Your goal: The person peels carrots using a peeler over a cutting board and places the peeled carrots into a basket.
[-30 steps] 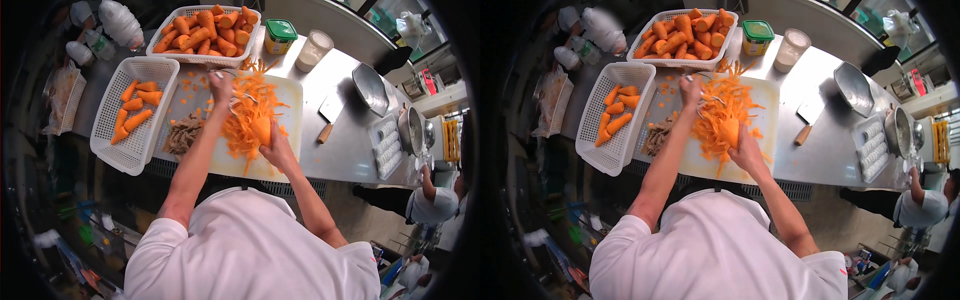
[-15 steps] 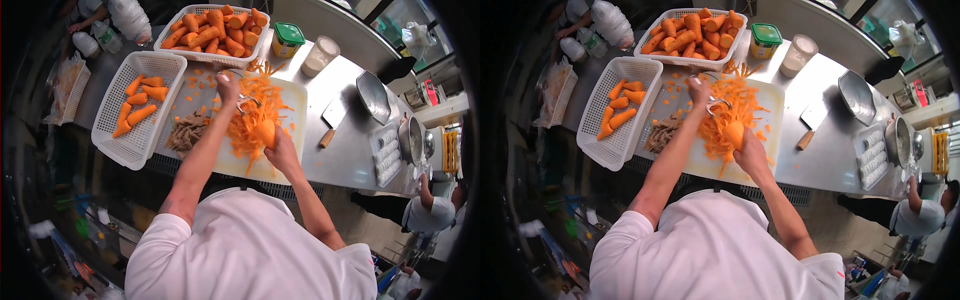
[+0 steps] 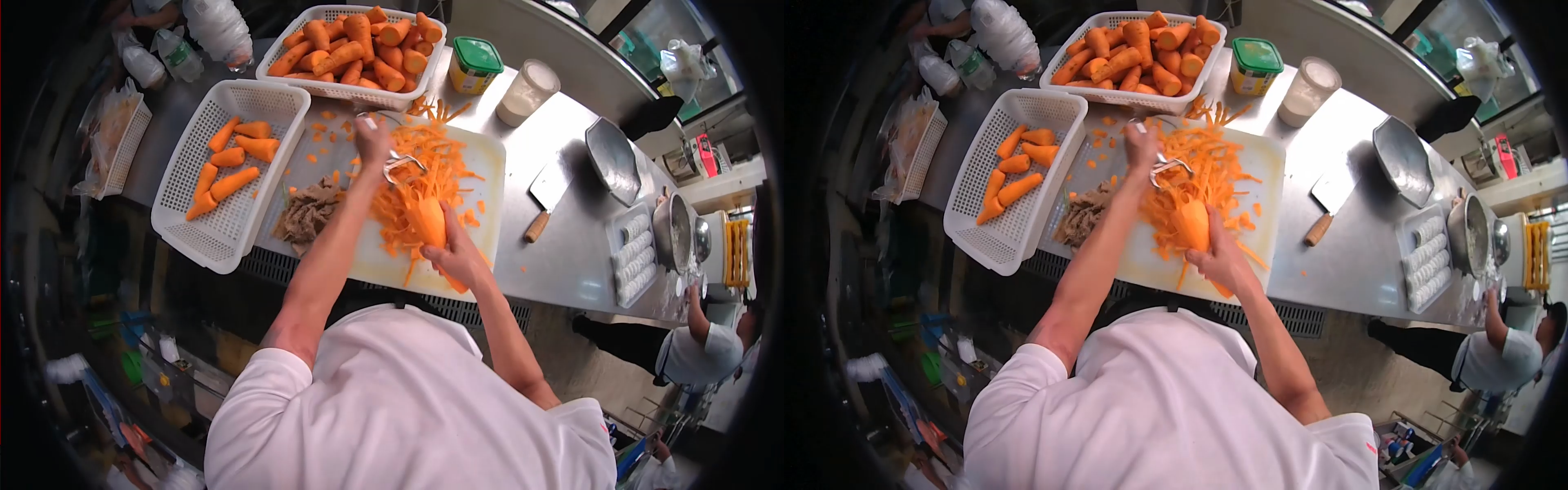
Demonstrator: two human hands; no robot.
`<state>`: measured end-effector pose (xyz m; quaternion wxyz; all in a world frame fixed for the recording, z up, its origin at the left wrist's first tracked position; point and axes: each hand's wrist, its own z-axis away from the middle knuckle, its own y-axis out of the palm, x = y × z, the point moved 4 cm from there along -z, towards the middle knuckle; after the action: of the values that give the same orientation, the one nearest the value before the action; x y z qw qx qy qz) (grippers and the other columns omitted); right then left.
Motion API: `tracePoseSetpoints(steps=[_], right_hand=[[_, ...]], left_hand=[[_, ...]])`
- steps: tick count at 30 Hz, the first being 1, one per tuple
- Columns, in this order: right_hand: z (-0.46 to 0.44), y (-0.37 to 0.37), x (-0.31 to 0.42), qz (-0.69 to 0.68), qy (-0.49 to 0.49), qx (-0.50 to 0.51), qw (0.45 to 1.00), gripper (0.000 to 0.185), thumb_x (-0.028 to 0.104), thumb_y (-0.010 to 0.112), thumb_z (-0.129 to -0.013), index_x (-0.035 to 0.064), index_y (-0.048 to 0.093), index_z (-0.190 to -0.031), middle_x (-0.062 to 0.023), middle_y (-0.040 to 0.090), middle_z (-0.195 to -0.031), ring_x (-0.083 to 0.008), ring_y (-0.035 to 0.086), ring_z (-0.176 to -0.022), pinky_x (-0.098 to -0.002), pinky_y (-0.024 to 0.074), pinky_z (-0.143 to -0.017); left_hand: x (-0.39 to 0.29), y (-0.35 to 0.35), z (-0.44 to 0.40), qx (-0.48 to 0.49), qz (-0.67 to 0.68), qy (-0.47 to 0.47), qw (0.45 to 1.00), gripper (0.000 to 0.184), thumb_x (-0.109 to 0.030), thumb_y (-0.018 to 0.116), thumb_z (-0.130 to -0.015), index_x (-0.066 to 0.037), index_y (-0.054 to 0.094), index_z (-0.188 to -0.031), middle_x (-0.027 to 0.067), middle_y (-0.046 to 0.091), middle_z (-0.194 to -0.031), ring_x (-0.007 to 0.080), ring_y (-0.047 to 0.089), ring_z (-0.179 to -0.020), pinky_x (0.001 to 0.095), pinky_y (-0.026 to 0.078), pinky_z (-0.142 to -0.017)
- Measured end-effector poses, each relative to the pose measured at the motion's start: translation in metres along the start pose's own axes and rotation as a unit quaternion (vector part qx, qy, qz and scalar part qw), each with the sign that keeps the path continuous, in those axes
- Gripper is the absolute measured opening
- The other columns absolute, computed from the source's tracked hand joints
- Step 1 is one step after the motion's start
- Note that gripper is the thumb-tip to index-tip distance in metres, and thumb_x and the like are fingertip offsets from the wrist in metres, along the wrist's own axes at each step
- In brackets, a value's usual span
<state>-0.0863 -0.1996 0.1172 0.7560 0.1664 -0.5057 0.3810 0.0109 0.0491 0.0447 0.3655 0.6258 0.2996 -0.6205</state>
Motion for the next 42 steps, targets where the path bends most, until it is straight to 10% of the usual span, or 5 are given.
tracePoseSetpoints(steps=[7,20,23,36,42], right_hand=[[-0.017,-0.003,-0.005,0.259,-0.088,-0.102,0.956,0.086,0.010,0.067,-0.079,0.0015,0.019,-0.150,-0.0290,0.064,-0.104,-0.0447,0.063,-0.091,-0.0456,0.0510,-0.079],[0.004,-0.008,0.020,0.364,-0.218,-0.112,0.899,0.086,0.010,0.070,-0.077,0.0016,0.024,-0.149,-0.0288,0.061,-0.115,-0.0462,0.061,-0.100,-0.0465,0.0510,-0.085],[-0.019,-0.007,0.041,0.091,0.034,-0.018,0.995,0.081,0.021,0.071,-0.085,0.0053,0.026,-0.150,-0.0200,0.059,-0.127,-0.0313,0.062,-0.109,-0.0388,0.0509,-0.091],[-0.220,0.142,0.113,-0.211,-0.080,0.251,0.941,0.072,0.006,0.067,-0.088,0.0064,0.033,-0.151,-0.0167,0.062,-0.121,-0.0234,0.070,-0.092,-0.0321,0.0593,-0.074],[-0.303,0.001,0.151,0.431,-0.255,-0.202,0.842,0.051,0.031,0.072,-0.082,-0.0033,0.061,-0.118,-0.0227,0.068,-0.105,-0.0373,0.068,-0.097,-0.0424,0.0552,-0.085]], left_hand=[[0.000,0.021,0.019,0.119,0.012,-0.032,0.992,0.020,-0.013,0.057,-0.088,-0.002,0.043,-0.095,0.0091,0.056,-0.069,0.0176,0.057,-0.047,0.0342,0.050,-0.044],[0.008,-0.058,-0.017,-0.018,-0.054,-0.042,0.998,0.025,-0.019,0.057,-0.091,-0.002,0.041,-0.100,0.0158,0.057,-0.084,0.0218,0.061,-0.057,0.0363,0.048,-0.046],[0.003,-0.092,0.010,0.003,-0.057,-0.018,0.998,0.027,-0.024,0.056,-0.095,-0.003,0.040,-0.101,0.0135,0.057,-0.080,0.0199,0.058,-0.053,0.0343,0.046,-0.044],[-0.009,-0.198,0.093,0.025,0.119,-0.154,0.981,0.021,-0.028,0.051,-0.103,-0.010,0.043,-0.112,0.0115,0.064,-0.091,0.0227,0.070,-0.076,0.0326,0.061,-0.057],[-0.002,-0.194,0.122,0.051,0.243,-0.170,0.954,0.011,-0.010,0.059,-0.098,-0.008,0.049,-0.103,0.0156,0.065,-0.103,0.0272,0.070,-0.093,0.0380,0.064,-0.071]])
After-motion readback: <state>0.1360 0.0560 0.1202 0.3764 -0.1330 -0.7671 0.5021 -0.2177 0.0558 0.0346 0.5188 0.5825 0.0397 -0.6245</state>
